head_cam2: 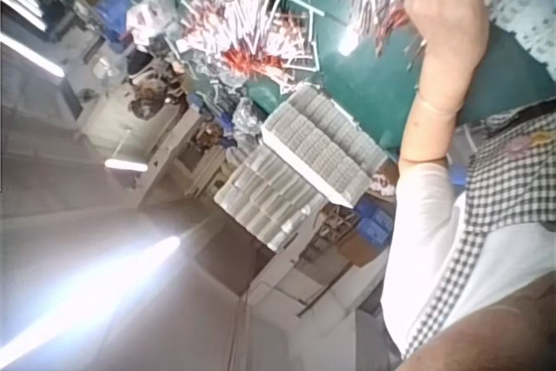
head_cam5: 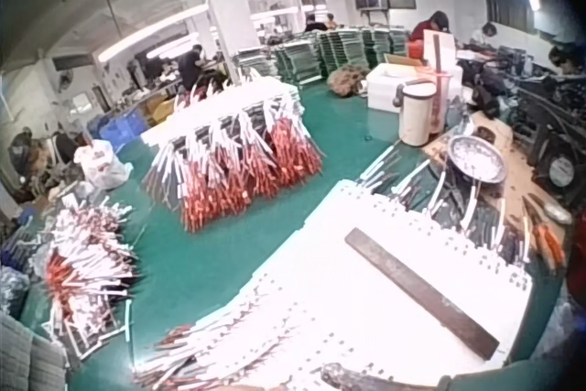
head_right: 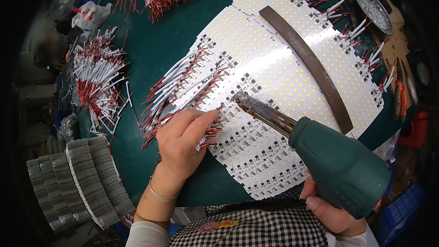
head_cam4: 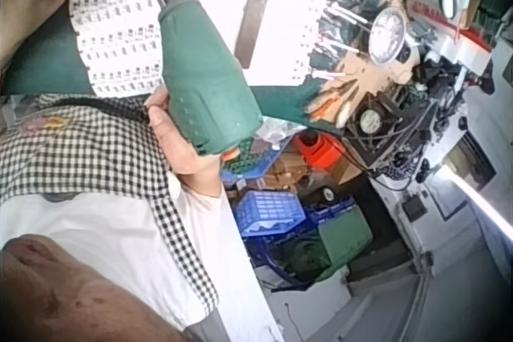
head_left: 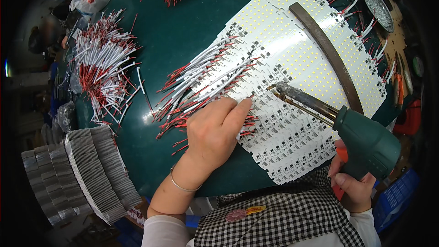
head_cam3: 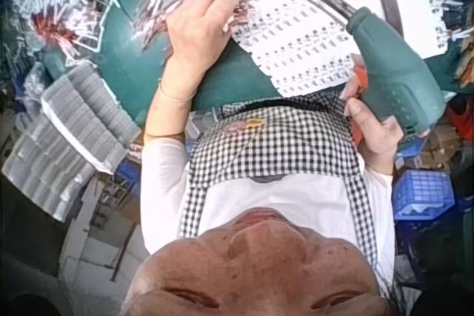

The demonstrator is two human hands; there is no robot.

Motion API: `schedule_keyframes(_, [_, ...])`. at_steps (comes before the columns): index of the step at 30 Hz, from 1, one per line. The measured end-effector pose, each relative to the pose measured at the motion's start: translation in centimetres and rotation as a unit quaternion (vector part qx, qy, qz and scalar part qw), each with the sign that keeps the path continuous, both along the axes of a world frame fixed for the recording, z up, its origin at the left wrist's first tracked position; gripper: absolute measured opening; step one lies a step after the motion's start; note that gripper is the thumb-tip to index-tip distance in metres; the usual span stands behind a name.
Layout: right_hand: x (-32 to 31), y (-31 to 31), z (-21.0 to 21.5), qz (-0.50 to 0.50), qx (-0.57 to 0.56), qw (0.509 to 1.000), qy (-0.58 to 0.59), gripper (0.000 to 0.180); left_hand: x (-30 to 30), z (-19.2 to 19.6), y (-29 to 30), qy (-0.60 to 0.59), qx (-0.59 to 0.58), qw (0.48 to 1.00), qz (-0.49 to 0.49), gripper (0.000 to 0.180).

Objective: The person solders individual wires onto specific contact points on large LED panel boards using a manual soldering iron.

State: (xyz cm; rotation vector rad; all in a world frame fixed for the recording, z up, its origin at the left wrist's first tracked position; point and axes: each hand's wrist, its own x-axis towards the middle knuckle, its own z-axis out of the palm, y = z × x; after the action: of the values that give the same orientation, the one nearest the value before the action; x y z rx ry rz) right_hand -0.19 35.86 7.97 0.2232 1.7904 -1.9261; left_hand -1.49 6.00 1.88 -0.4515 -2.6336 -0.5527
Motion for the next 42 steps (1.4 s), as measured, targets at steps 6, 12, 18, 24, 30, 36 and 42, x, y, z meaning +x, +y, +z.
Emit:
schedule_keyframes(6, [-0.1,0.0,0.1,0.016,0.004,1.0,-0.018,0.066,-0.1,0.3,0.1,-0.043,0.035,0.998,0.008,0.036])
schedule_keyframes(12, [-0.1,0.1,-0.9,0.067,-0.02,0.997,0.032,0.062,-0.1,0.6,-0.1,-0.082,0.082,0.993,0.007,0.046])
schedule_keyframes(18, [-0.7,0.1,-1.1,0.143,-0.013,0.988,0.052,0.057,-0.1,0.7,-0.1,-0.089,0.08,0.993,0.009,0.044])
schedule_keyframes(24, [-1.2,-1.7,-0.5,0.094,0.024,0.995,0.005,0.043,0.1,0.8,0.0,-0.121,0.101,0.987,0.02,0.054])
schedule_keyframes(30, [-1.7,-1.7,-0.6,0.142,0.068,0.987,0.037,0.037,0.0,0.7,-0.1,-0.117,0.1,0.988,0.016,0.053])
schedule_keyframes(36, [-0.9,-0.8,0.1,-0.001,-0.041,0.999,0.001,0.056,-0.2,0.3,-0.4,-0.073,0.083,0.994,-0.004,0.041])
schedule_keyframes(42, [-0.6,0.1,0.1,0.021,-0.035,0.999,-0.01,0.062,-0.3,0.2,-0.3,-0.074,0.069,0.995,0.011,0.043])
